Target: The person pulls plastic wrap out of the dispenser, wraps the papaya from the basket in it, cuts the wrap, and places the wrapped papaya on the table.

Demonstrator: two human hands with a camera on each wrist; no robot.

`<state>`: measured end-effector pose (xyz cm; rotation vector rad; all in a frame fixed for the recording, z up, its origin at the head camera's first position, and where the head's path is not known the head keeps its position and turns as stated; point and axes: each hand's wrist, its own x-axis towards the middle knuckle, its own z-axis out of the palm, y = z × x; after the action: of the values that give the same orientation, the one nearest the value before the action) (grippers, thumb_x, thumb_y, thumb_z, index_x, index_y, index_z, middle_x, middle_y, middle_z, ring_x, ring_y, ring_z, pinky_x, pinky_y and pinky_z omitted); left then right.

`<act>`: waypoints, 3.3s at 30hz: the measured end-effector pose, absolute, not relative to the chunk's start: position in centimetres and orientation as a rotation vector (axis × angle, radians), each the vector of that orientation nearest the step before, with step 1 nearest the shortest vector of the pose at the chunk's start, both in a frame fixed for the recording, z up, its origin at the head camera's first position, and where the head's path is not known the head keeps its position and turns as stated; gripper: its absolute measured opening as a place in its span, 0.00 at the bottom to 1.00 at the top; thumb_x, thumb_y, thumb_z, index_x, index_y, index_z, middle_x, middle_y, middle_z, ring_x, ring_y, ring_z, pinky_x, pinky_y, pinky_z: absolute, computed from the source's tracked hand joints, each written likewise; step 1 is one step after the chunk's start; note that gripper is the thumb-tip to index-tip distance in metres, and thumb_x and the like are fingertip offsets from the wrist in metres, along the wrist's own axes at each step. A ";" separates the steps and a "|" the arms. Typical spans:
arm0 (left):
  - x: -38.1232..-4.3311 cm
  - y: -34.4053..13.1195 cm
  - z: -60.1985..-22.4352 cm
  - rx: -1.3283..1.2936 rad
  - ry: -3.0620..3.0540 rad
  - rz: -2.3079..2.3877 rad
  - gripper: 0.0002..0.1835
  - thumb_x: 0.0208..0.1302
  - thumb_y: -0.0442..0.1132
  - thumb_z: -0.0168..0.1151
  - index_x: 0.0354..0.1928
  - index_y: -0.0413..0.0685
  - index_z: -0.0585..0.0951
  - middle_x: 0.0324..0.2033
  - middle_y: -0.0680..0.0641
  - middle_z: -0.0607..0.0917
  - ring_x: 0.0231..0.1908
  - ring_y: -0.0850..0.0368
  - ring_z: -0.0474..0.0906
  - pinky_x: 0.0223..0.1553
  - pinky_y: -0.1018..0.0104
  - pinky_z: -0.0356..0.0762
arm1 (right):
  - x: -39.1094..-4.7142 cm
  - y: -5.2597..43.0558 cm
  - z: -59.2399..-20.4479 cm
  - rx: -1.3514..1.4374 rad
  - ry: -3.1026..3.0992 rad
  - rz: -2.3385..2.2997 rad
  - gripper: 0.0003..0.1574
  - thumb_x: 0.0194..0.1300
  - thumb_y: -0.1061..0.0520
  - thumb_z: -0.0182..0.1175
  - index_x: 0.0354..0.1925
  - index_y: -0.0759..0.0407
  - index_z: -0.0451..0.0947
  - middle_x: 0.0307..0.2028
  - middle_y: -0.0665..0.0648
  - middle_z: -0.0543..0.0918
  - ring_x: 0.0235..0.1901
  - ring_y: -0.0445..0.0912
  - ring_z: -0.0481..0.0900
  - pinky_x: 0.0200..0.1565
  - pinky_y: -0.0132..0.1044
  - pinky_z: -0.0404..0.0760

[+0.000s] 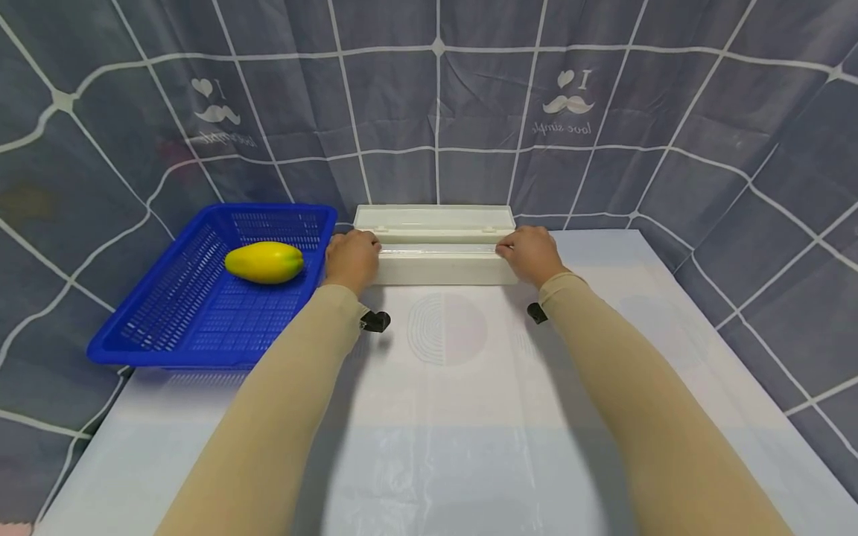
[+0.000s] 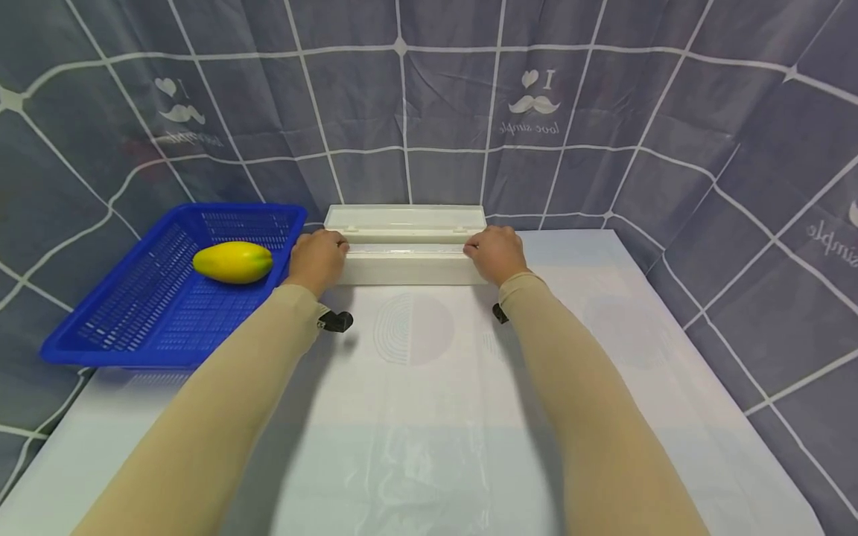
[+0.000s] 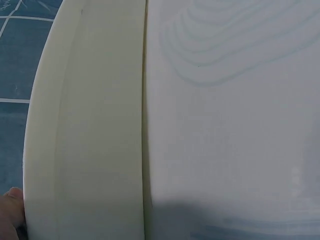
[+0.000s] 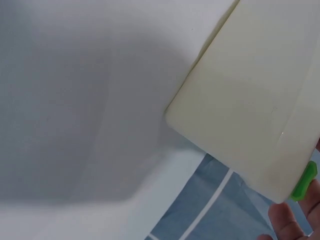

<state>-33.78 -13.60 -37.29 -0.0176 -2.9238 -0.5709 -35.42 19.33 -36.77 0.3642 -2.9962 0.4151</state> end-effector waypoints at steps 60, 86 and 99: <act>-33.0 -14.2 -34.0 -0.086 -2.821 -0.989 0.11 0.81 0.41 0.52 0.56 0.43 0.74 0.50 0.41 0.84 0.47 0.43 0.78 0.55 0.49 0.79 | -34.2 18.8 -34.7 0.324 -2.804 0.934 0.17 0.80 0.54 0.56 0.51 0.68 0.82 0.44 0.66 0.86 0.44 0.57 0.81 0.49 0.50 0.80; -31.4 -15.1 -32.6 -0.088 -2.759 -0.868 0.10 0.82 0.41 0.55 0.53 0.48 0.84 0.49 0.44 0.89 0.48 0.43 0.82 0.55 0.46 0.78 | -32.6 19.6 -33.3 0.349 -2.753 0.672 0.14 0.79 0.55 0.59 0.50 0.65 0.84 0.43 0.65 0.85 0.44 0.57 0.80 0.49 0.52 0.79; -30.0 -15.6 -31.4 -0.113 -2.775 -0.877 0.11 0.82 0.42 0.56 0.55 0.49 0.84 0.51 0.45 0.89 0.49 0.43 0.82 0.59 0.45 0.79 | -31.4 19.9 -32.3 0.374 -2.720 0.667 0.14 0.79 0.55 0.59 0.51 0.64 0.84 0.50 0.66 0.88 0.51 0.61 0.80 0.58 0.56 0.76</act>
<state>-29.95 -15.58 -31.42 -0.1127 -2.7748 -0.8766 -31.41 19.95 -32.29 0.3745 -2.7201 0.6671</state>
